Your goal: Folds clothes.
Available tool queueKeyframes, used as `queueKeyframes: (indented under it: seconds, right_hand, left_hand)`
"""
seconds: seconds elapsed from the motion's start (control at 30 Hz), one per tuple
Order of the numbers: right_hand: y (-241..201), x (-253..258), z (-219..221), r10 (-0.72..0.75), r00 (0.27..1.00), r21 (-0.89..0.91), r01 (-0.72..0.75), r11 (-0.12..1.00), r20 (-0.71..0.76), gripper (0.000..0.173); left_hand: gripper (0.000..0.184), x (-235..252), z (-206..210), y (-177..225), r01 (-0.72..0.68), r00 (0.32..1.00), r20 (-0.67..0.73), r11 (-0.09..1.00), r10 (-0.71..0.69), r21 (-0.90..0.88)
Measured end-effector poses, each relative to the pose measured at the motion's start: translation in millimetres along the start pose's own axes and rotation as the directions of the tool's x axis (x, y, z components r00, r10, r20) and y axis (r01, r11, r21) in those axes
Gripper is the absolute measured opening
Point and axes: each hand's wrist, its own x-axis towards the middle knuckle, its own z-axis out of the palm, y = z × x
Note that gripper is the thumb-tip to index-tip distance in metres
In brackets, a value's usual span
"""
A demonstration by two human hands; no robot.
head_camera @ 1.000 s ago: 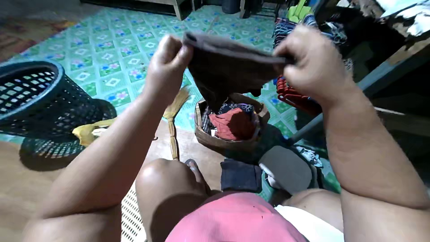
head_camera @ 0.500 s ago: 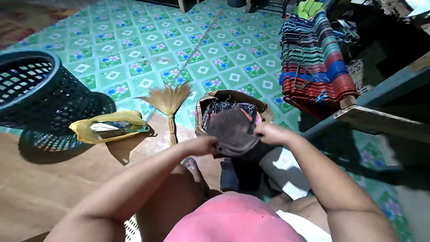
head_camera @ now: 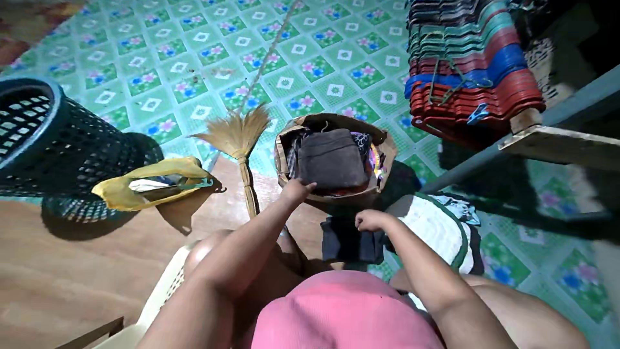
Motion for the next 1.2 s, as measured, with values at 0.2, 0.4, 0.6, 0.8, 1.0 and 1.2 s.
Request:
queueKeyframes:
  seconds: [0.2, 0.4, 0.6, 0.8, 1.0, 1.2]
  right_hand:
    - [53, 7, 59, 0.399, 0.907, 0.154, -0.379, 0.912, -0.133, 0.044]
    - [75, 30, 77, 0.332, 0.905, 0.184, -0.290, 0.939, -0.267, 0.051]
    - [33, 30, 105, 0.729, 0.664, 0.592, -0.525, 0.611, -0.164, 0.083]
    - [36, 16, 161, 0.736, 0.650, 0.930, -0.359, 0.080, 0.187, 0.115]
    - [45, 23, 140, 0.624, 0.754, 0.974, -0.219, -0.057, 0.206, 0.076]
    - [6, -39, 57, 0.385, 0.923, 0.766, -0.242, 0.595, -0.008, 0.081]
  left_hand:
    - [0.081, 8, -11, -1, 0.063, 0.968, -0.244, 0.998, -0.061, 0.000]
    - [0.092, 25, 1, -3, 0.225, 0.967, -0.189, 0.923, -0.171, 0.313]
    - [0.063, 34, 5, 3, 0.172, 0.982, -0.139, 0.915, -0.129, 0.365]
    - [0.044, 19, -7, 27, 0.090, 0.970, -0.173, 0.915, -0.170, -0.394]
    - [0.047, 19, -19, 22, 0.152, 0.963, -0.012, 0.582, -0.269, -0.799]
    - [0.044, 8, -58, 4, 0.139, 0.990, 0.073, 0.731, -0.121, -0.668]
